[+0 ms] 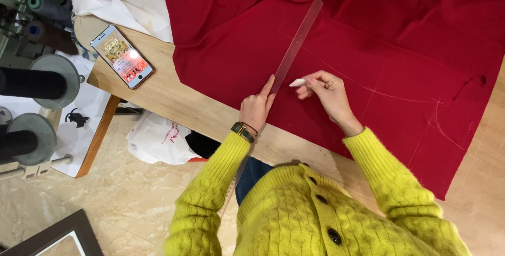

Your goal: The person uses a clear ruler and white chalk to draw straight and curved lines on a large piece of red fabric laid out on a wooden table. After marking the pattern, the person uses a pair of scissors to cut the fabric along the drawn lines.

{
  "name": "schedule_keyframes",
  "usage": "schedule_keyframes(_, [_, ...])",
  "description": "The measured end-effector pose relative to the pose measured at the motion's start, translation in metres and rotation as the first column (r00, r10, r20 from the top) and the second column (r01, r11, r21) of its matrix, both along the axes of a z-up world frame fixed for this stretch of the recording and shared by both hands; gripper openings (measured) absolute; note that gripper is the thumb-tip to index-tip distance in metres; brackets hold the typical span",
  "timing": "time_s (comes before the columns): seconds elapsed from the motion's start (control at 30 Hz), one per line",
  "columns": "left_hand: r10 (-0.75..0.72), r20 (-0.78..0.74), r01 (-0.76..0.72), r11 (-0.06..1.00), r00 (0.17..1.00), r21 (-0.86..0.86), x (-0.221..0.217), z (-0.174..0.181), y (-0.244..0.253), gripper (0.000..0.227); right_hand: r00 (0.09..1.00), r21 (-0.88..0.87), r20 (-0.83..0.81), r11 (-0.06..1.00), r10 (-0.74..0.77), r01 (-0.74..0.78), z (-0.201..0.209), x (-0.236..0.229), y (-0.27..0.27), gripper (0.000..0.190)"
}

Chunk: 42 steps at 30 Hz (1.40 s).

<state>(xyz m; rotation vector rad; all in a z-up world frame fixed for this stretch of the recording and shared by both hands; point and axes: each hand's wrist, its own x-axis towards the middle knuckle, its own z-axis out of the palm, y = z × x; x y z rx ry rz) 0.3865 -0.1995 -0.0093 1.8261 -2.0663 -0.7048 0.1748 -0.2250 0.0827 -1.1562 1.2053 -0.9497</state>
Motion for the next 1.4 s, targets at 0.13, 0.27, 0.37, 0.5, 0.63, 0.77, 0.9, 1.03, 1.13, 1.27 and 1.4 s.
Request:
schedule_keyframes(0.13, [0.002,-0.001,-0.002,1.000,1.000,0.004,0.001,0.001,0.000,0.056,0.999,-0.047,0.019,0.998,-0.044,0.045,-0.025,-0.007,-0.005,0.020])
schedule_keyframes(0.27, [0.006,-0.009,-0.006,1.000,1.000,0.013,0.002,0.002,0.000,0.055,0.998,0.003,-0.018,0.998,-0.065,0.065,-0.029,-0.011,-0.006,0.027])
schedule_keyframes(0.37, [0.018,-0.045,-0.017,0.999,0.999,0.032,0.003,0.007,-0.001,0.055,0.994,0.017,-0.024,0.994,-0.104,0.105,-0.037,-0.019,-0.011,0.041])
schedule_keyframes(0.5, [0.027,-0.135,-0.019,0.998,0.990,0.063,0.007,0.010,-0.003,0.055,0.982,0.021,-0.078,0.985,-0.170,0.172,-0.052,-0.029,-0.022,0.036])
schedule_keyframes(0.63, [0.022,-0.141,-0.011,0.997,0.990,0.074,0.011,0.008,-0.005,0.057,0.975,0.026,-0.061,0.976,-0.215,0.217,-0.057,-0.028,-0.038,0.035])
schedule_keyframes(0.77, [0.028,-0.180,-0.010,0.995,0.983,0.097,0.010,0.001,-0.008,0.056,0.979,0.047,-0.047,0.978,-0.200,0.202,-0.066,-0.030,-0.059,0.032])
schedule_keyframes(0.9, [0.028,-0.156,-0.014,0.996,0.987,0.086,0.008,0.006,-0.007,0.055,0.972,0.017,-0.204,0.992,-0.121,0.128,-0.051,-0.018,-0.073,0.034])
schedule_keyframes(1.03, [0.032,-0.109,-0.024,0.997,0.994,0.077,0.007,0.014,-0.004,0.055,0.944,-0.015,-0.310,0.994,-0.109,0.110,-0.050,-0.011,-0.089,0.036])
schedule_keyframes(1.13, [0.032,-0.104,-0.023,0.996,0.994,0.089,0.005,0.016,-0.004,0.055,0.916,-0.017,-0.389,0.995,-0.096,0.097,-0.056,-0.009,-0.098,0.033])
schedule_keyframes(1.27, [0.027,-0.037,-0.024,0.996,0.999,0.082,0.001,0.008,-0.003,0.056,0.902,-0.051,-0.422,0.996,-0.092,0.078,-0.058,-0.005,-0.100,0.029])
schedule_keyframes(1.4, [0.022,-0.025,-0.020,0.996,0.999,0.091,0.002,0.011,-0.004,0.057,0.894,-0.046,-0.444,0.998,-0.054,0.037,-0.060,0.000,-0.084,0.027])
